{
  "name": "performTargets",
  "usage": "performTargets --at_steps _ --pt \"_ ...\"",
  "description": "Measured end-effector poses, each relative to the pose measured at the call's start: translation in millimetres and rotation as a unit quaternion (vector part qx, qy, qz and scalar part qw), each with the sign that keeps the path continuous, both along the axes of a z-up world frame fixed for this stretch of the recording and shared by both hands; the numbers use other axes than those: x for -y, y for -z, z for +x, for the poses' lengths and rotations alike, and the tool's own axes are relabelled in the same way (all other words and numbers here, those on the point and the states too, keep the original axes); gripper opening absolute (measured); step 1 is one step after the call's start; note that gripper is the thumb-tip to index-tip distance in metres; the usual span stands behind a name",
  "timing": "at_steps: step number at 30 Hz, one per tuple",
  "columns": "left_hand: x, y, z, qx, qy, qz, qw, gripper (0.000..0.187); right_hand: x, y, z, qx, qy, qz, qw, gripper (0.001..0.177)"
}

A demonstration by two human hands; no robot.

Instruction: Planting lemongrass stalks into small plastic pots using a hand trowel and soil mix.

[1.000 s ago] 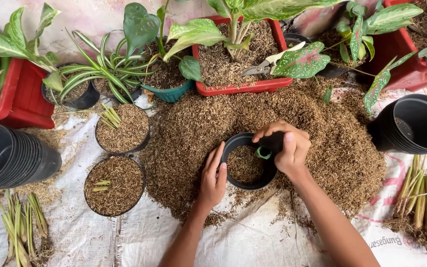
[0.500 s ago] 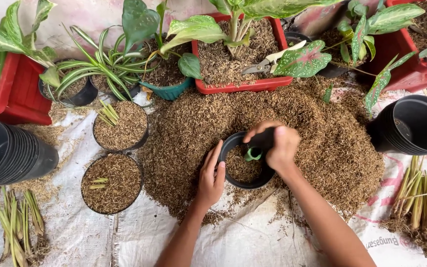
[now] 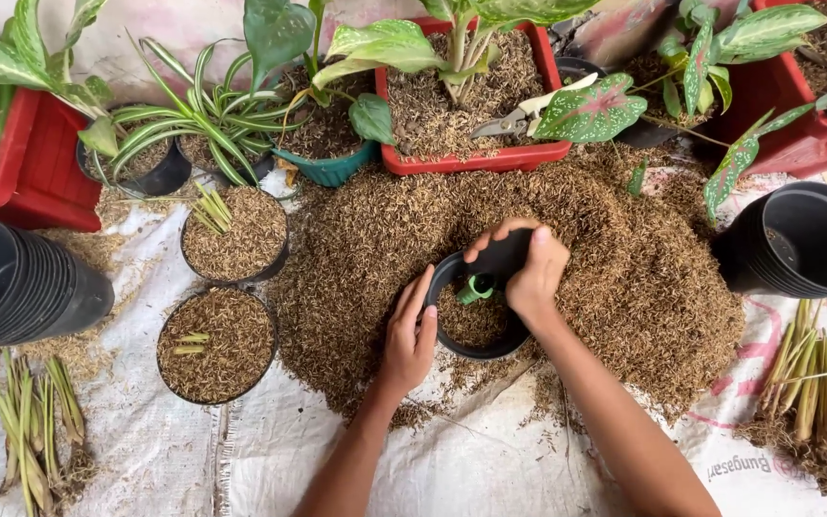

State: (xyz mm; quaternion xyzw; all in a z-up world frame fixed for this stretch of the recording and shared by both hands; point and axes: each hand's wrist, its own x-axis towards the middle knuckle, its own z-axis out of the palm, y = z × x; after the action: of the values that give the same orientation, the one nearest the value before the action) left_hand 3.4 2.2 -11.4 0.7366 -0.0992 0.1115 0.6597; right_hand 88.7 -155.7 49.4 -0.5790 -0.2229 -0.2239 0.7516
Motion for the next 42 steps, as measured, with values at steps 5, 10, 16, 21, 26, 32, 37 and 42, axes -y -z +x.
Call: performTargets --at_steps 5,10,16,21,26,32,37,42 --pt "0.6 3.2 -2.5 0.000 -0.003 0.010 1.000 0.053 -2.7 -18.2 -16.5 0.025 -0.031 -0.008 0.999 0.058" --pt "1.1 2.1 -2.2 -0.003 0.000 0.004 1.000 0.053 2.7 -27.4 -20.2 0.062 -0.019 -0.081 0.995 0.059" --pt "-0.2 9.6 -2.5 -0.008 0.007 0.016 1.000 0.053 2.1 -33.1 -15.4 0.074 0.008 -0.178 0.981 0.055" --pt "0.9 17.6 -1.4 0.005 0.007 0.011 1.000 0.053 -1.4 -28.2 -8.5 0.085 0.007 -0.168 0.982 0.057" --pt "0.0 12.8 -2.2 -0.009 0.005 0.014 1.000 0.052 -5.0 -18.8 -19.5 0.081 0.010 -0.166 0.983 0.057" --pt "-0.8 5.4 -4.2 -0.021 0.002 0.021 1.000 0.053 6.3 -12.9 -12.7 0.079 0.013 -0.148 0.986 0.057" --pt "-1.5 15.4 -1.3 -0.019 0.002 0.025 1.000 0.053 14.8 -25.4 -18.4 0.087 0.020 -0.129 0.988 0.058" --pt "-1.6 16.4 -2.2 -0.006 -0.001 0.033 0.999 0.053 10.3 -10.0 -30.4 -0.046 0.000 -0.216 0.975 0.027"
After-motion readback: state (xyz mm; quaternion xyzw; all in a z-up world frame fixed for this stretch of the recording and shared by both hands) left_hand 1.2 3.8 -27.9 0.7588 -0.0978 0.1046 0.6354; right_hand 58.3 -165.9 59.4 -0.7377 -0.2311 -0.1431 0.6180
